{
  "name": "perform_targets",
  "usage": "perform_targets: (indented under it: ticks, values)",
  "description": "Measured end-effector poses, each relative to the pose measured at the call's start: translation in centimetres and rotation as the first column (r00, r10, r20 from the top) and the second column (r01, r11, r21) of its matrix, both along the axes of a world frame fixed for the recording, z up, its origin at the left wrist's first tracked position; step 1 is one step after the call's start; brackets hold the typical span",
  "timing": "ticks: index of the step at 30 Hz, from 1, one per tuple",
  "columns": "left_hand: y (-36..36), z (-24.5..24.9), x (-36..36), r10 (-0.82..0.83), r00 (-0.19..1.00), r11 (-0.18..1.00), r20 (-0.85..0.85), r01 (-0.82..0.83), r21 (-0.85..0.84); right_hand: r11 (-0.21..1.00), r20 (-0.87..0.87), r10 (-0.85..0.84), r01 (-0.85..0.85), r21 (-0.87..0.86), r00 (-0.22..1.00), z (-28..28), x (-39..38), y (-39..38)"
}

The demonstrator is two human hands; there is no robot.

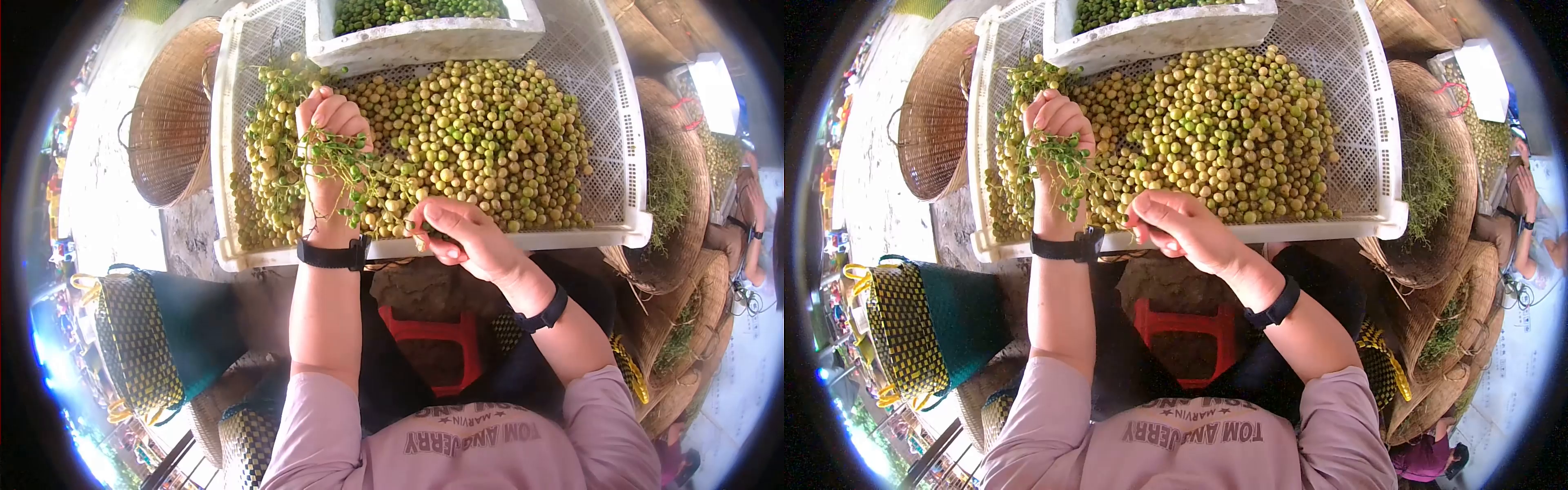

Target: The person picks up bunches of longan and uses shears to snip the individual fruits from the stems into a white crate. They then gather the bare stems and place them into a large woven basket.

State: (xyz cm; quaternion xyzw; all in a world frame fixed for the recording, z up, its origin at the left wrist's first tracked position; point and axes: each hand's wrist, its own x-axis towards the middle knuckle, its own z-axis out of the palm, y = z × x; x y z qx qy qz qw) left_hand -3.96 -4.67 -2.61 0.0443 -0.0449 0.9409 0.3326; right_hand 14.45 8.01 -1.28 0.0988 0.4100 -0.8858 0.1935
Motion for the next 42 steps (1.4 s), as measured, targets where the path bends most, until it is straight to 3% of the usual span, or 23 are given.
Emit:
perform_targets:
  ticks: [4, 7, 9, 13, 14, 17, 19, 22, 26, 30, 33, 38, 42]
  values:
    - [0.2, 0.2, 0.3, -0.026, 1.0, 0.999, -0.015, 0.026, -0.024, 1.0, -0.025, 0.012, -0.011, 0.024, 1.0, -0.5, 0.0, -0.5]
    - [-0.2, 0.3, 0.1, 0.065, 0.998, 0.996, 0.022, -0.063, -0.061, 0.996, -0.099, -0.074, 0.078, 0.037, 0.992, -0.1, 0.0, -0.5]
    - [-0.8, 0.1, -0.6, 0.032, 0.999, 0.999, -0.005, -0.032, 0.01, 0.993, -0.111, -0.12, 0.119, -0.019, 0.987, 0.1, 0.1, 0.1]
    - [-0.6, 0.4, 0.0, 0.078, 0.997, 0.995, -0.005, -0.078, -0.067, 0.993, -0.052, -0.121, 0.121, -0.011, 0.991, -0.2, -0.1, 0.4]
    - [-0.5, 0.5, 0.3, -0.002, 0.996, 0.999, -0.084, -0.002, -0.044, 0.994, -0.009, -0.105, 0.105, -0.034, 0.994, -0.5, -0.2, 0.2]
    - [0.1, 0.1, 0.6, -0.003, 0.996, 0.996, -0.086, -0.005, -0.09, 0.992, 0.052, -0.091, 0.095, -0.083, 0.994, -1.1, -0.4, -0.6]
    - [0.7, 0.2, 1.1, 0.18, 0.983, 0.916, 0.039, -0.153, -0.37, 0.987, 0.06, -0.117, 0.123, -0.1, 0.991, -0.5, -0.9, -1.6]
    - [1.2, -1.1, 1.3, 0.187, 0.982, 0.894, -0.009, -0.174, -0.412, 0.972, -0.022, -0.23, 0.229, -0.047, 0.973, -0.5, -1.2, -2.8]
    - [1.8, -0.9, 2.0, 0.234, 0.972, 0.853, 0.0, -0.205, -0.48, 0.921, -0.007, -0.389, 0.389, -0.035, 0.921, -0.3, -1.9, -3.4]
    - [1.0, -1.4, 1.0, 0.231, 0.973, 0.861, -0.016, -0.212, -0.462, 0.951, -0.012, -0.308, 0.307, -0.045, 0.951, 0.0, -1.8, -3.1]
    - [1.1, -0.8, 1.1, 0.307, 0.952, 0.822, 0.0, -0.265, -0.503, 0.979, 0.014, -0.155, 0.156, -0.134, 0.988, -0.2, -1.5, -2.8]
    - [2.1, 0.8, 2.6, 0.364, 0.928, 0.723, -0.082, -0.337, -0.603, 0.968, -0.005, -0.249, 0.249, 0.019, 0.969, -0.3, -1.8, -3.6]
    - [2.2, 0.6, 2.3, 0.37, 0.928, 0.738, -0.047, -0.324, -0.592, 0.954, -0.028, -0.293, 0.294, 0.055, 0.956, -0.6, -1.7, -3.4]
